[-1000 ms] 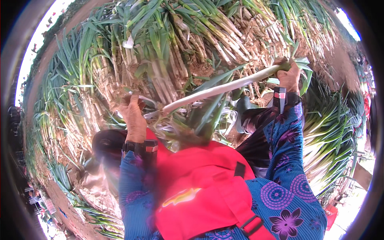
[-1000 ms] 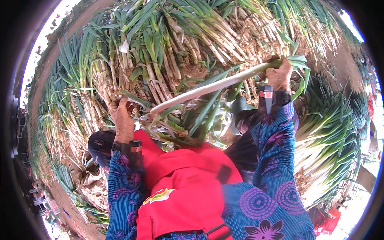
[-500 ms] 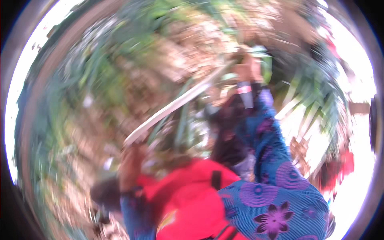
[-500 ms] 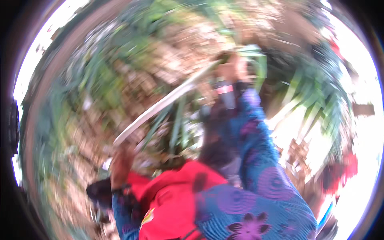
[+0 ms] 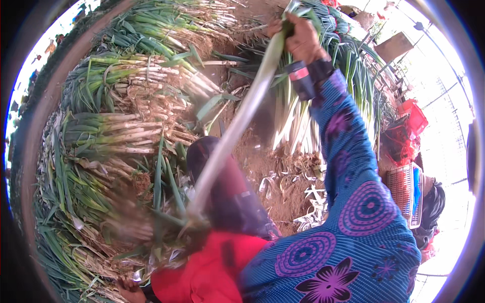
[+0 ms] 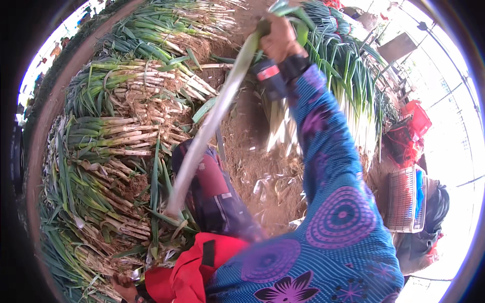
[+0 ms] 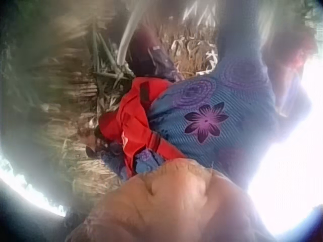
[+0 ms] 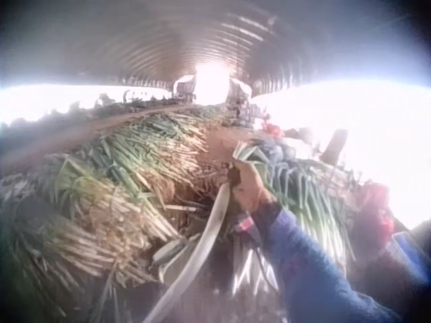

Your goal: The person picks up a leek, peels away the outer layers by hand, and places it onto a pile before repeating the process with another leek.

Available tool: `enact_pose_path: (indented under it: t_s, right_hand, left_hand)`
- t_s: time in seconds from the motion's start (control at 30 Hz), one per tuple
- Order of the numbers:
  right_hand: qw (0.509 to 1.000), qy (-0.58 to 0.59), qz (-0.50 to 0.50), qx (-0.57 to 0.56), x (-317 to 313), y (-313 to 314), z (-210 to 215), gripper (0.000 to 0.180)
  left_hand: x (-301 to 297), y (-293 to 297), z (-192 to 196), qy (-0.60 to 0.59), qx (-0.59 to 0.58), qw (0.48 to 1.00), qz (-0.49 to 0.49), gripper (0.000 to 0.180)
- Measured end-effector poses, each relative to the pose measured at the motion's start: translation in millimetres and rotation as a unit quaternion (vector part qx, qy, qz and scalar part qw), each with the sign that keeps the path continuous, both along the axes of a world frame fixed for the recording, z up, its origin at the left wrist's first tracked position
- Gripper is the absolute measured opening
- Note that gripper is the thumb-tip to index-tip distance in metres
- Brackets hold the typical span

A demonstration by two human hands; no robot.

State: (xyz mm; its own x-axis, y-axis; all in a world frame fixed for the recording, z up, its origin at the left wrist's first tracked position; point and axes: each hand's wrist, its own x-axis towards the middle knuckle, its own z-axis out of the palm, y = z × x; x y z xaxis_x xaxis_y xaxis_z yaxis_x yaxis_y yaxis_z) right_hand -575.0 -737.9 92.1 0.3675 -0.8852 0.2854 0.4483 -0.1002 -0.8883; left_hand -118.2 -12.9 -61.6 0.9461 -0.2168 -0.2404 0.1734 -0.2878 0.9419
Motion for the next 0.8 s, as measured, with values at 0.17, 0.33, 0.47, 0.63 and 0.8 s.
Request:
enact_pose_path:
  t_s: [0.17,0.33,0.47,0.63,0.8]
  right_hand:
    - [0.994,-0.023,-0.023,0.101,-36,23,77,0.024]
    - [0.797,0.393,-0.319,-0.331,-125,-47,62,0.021]
    - [-0.035,0.575,-0.73,-0.367,-228,-97,-60,0.007]
    - [0.369,0.804,-0.305,-0.352,-1,41,-286,0.011]
    - [0.749,0.389,-0.272,-0.462,121,114,-270,0.029]
  left_hand:
    - [36,0,-42,0.133,-0.092,0.982,0.095,0.028]
    - [58,28,-66,0.154,-0.033,0.985,0.064,0.034]
    - [-57,-90,-23,-0.174,0.488,0.75,-0.411,0.046]
    - [-85,-105,31,0.175,0.075,0.961,-0.199,0.055]
    - [-83,-154,44,0.116,0.037,0.93,-0.347,0.038]
